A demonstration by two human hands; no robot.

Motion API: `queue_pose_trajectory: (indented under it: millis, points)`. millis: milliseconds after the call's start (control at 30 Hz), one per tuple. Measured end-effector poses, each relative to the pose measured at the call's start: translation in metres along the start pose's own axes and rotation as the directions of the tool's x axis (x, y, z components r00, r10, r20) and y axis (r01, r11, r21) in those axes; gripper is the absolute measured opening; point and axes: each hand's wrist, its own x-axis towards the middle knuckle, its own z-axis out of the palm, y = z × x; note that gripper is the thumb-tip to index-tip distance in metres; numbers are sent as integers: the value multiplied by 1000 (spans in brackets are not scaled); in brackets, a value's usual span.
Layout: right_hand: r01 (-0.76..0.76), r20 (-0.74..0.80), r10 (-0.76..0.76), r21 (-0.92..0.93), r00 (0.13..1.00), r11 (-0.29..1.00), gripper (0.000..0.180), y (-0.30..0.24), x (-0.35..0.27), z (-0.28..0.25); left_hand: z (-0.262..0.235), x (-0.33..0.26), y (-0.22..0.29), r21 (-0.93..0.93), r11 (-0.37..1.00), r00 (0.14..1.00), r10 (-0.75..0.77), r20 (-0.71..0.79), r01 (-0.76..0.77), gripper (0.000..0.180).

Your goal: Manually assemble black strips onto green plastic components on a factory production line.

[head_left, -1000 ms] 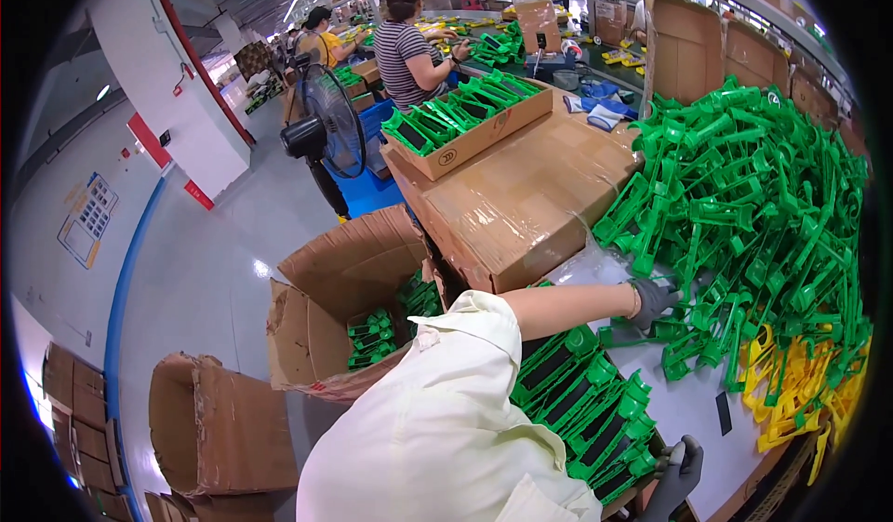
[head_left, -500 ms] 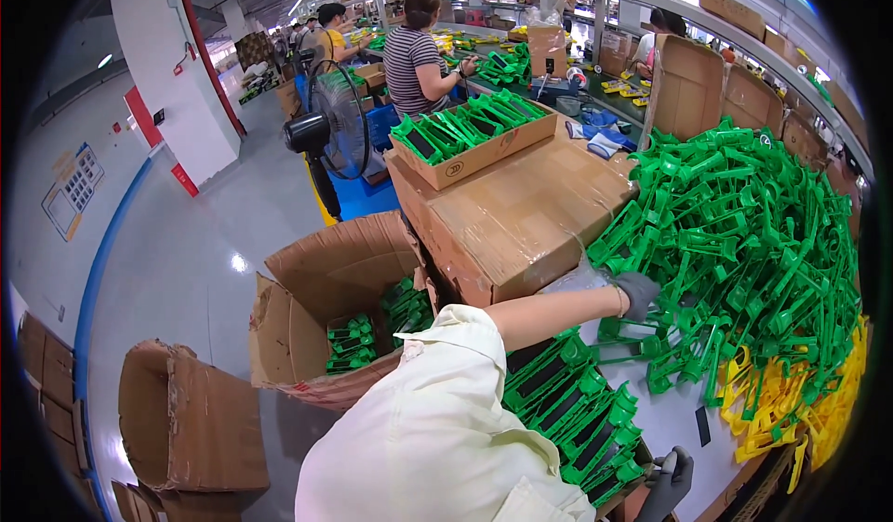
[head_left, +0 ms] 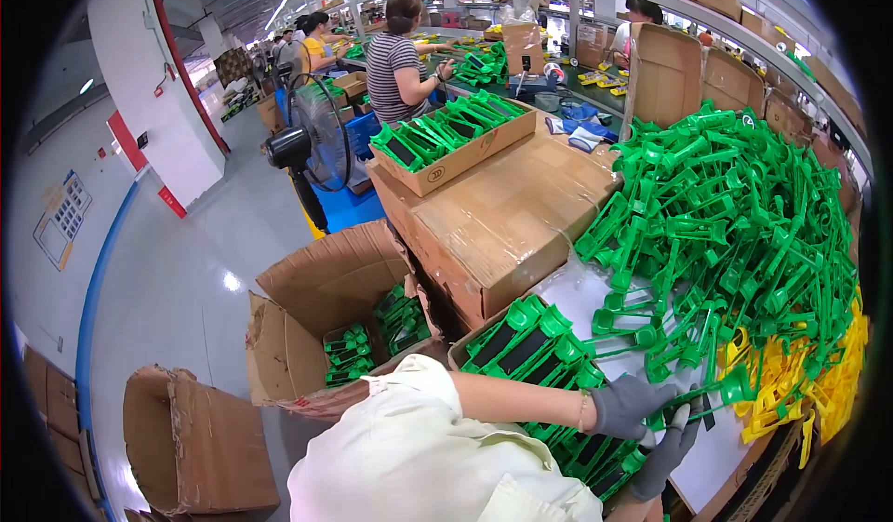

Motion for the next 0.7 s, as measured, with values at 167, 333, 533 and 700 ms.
queue_pose_trajectory:
  millis: [167, 333, 533, 700]
  points:
    - [-191, 122, 212, -163, 970, 968, 32, -20, -9, -22, -40, 5, -34, -112, 992, 996, -63, -60, 56, 70]
    - [457, 562, 0, -674, 827, 579, 32, -20, -10, -30, -49, 6, -20, -587, 687, 872, -144, 468, 428, 34]
    - [47, 254, 128, -587, 959, 808, 46, -3, 26, -75, -33, -4, -54, -734, 616, 957, -144, 251, 286, 21]
    - [223, 196, -138, -950, 971, 218, 54, 88, 64, -122, -52, -11, -57, -868, 370, 925, -309, 222, 332, 26]
